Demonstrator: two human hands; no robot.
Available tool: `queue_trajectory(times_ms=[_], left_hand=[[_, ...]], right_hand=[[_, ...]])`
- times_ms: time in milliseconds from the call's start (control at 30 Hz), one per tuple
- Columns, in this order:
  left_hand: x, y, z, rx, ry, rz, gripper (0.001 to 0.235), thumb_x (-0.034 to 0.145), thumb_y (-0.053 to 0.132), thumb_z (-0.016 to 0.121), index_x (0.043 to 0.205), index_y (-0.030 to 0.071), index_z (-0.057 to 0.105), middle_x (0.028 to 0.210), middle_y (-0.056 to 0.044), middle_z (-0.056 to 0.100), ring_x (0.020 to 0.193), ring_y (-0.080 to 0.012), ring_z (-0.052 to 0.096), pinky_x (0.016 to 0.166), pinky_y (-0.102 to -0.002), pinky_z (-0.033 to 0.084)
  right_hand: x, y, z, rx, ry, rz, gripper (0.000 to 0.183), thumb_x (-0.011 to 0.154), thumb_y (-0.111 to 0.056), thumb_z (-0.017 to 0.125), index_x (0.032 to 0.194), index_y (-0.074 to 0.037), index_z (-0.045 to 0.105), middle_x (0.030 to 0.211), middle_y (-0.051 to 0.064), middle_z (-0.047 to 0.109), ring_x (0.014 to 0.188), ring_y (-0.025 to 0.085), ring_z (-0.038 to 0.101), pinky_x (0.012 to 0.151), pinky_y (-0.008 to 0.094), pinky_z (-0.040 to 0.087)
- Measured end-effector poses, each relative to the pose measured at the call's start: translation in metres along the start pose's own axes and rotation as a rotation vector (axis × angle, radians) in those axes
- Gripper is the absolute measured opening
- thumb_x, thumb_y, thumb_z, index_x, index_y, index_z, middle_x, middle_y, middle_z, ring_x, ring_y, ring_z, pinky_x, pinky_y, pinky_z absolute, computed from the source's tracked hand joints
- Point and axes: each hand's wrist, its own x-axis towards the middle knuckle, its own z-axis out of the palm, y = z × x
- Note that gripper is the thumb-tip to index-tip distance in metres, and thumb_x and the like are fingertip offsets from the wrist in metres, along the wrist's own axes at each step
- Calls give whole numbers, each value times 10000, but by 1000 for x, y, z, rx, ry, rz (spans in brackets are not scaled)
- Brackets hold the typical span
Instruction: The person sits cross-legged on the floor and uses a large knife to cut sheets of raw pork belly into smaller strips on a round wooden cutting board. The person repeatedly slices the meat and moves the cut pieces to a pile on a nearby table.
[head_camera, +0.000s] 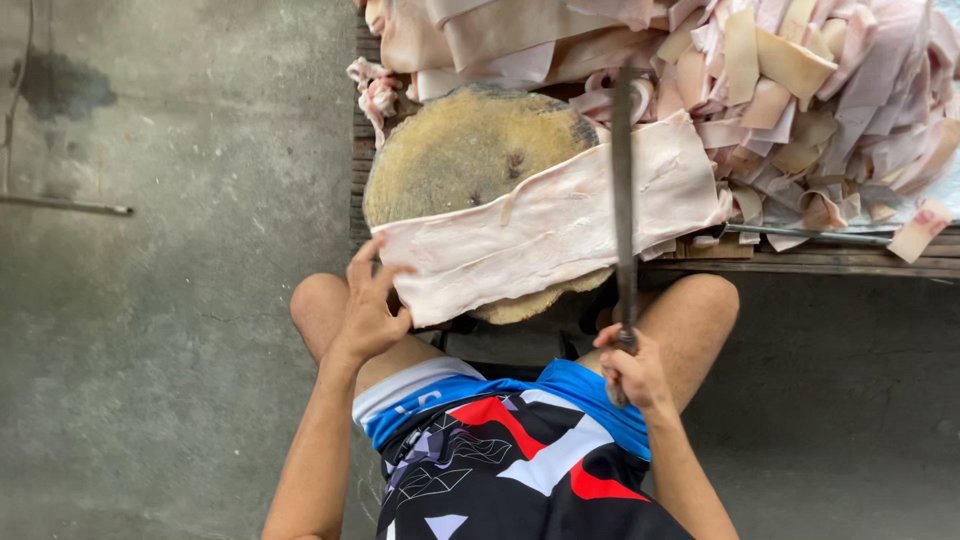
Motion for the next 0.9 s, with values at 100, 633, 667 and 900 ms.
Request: queue_trajectory(times_ms=[100,633,667,900], left_hand=[[3,8,5,-1008,199,-370,795,741,50,711,1501,120,492,1529,-217,377,1197,-353,551,925,-377,571],[58,-2,25,-998,13,-770,151,1067,86,627,1170,-7,685,1132,-276,689,851,-368,588,751,-532,473],[58,-13,28,-1207,85,-687,166,1027,57,635,1179,8,677,1142,-199,706,933,-290,646,830,-445,534],[56,-40,50,-1460,155,-621,315,949,-20,642,1259,33,658,1182,-88,724,1055,-188,707,933,-351,588]], right_hand=[[6,-24,38,-99,-10,90,204,826,5,636,1020,52,675,654,28,584,532,111,541,483,275,467],[-36,-126,97,-451,98,-260,682,1055,-175,541,1655,-265,230,701,-26,560,552,63,492,510,244,485],[-44,-136,96,-440,61,-407,676,1078,-166,528,1664,-270,207,698,-26,544,569,56,487,527,236,490],[-117,-200,116,-107,118,-1062,601,1169,-380,539,1665,-486,215,883,101,553,718,115,604,669,261,600]])
